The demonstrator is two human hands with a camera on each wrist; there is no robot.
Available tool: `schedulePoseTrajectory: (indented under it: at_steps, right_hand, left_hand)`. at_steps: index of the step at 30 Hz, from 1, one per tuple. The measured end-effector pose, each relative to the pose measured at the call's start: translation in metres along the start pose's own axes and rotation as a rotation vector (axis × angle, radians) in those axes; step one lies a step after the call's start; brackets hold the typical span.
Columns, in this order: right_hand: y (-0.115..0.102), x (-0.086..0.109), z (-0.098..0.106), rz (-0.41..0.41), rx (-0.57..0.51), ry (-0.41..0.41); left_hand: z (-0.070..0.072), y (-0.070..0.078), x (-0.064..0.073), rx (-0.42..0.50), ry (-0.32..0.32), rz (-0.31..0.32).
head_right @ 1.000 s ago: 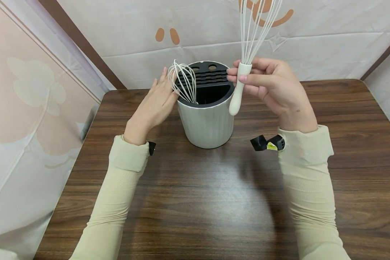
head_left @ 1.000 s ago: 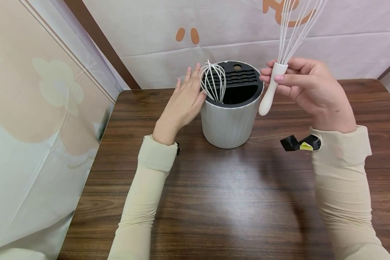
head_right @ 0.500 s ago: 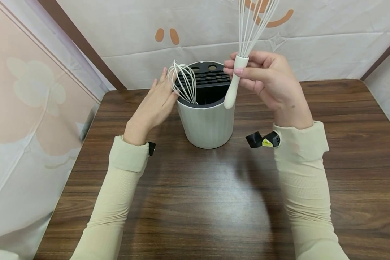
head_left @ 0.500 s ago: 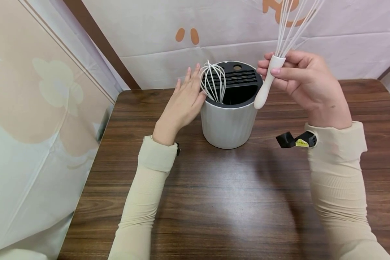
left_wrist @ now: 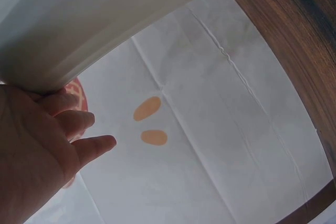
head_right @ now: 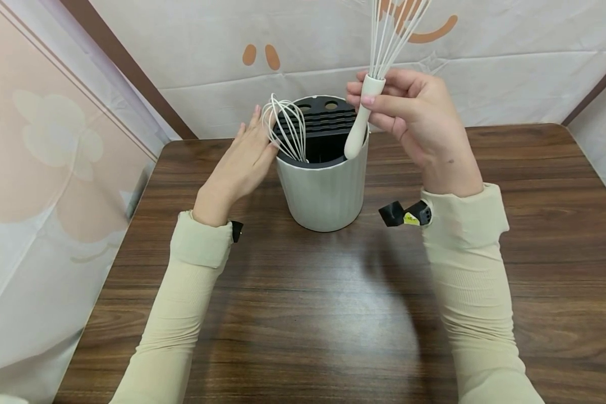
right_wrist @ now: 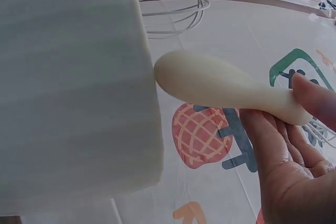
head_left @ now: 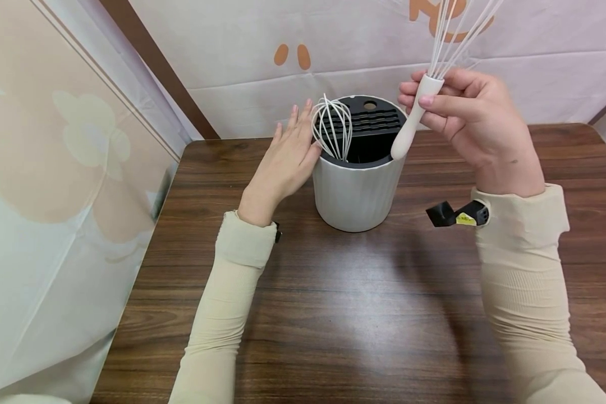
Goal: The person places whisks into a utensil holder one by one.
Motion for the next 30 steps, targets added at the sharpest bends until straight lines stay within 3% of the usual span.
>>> schedulePoseTrajectory:
  at_steps: [12, 19, 30]
  right_hand:
    - [0.002, -0.007, -0.009, 0.024, 0.052, 0.071]
    - [0.005, -0.010, -0.013, 0.024, 0.160, 0.065]
    - [0.013, -0.011, -0.012, 0.011, 0.202, 0.066]
  left_hand:
    - [0.001, 0.001, 0.001, -0.006, 0.000, 0.002]
    - [0.001, 0.002, 0.001, 0.002, -0.002, 0.009]
    - [0.001, 0.002, 0.001, 0.002, -0.004, 0.005]
Point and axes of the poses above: each hand's wrist, its own x-axis away from the middle knuckle, its own z-axis out of the back of the hand, y = z × x, the point moved 3 cm from there along -x, towards the middle knuckle, and after that the axes turned 14 degrees about x, right-handed, at the moved point
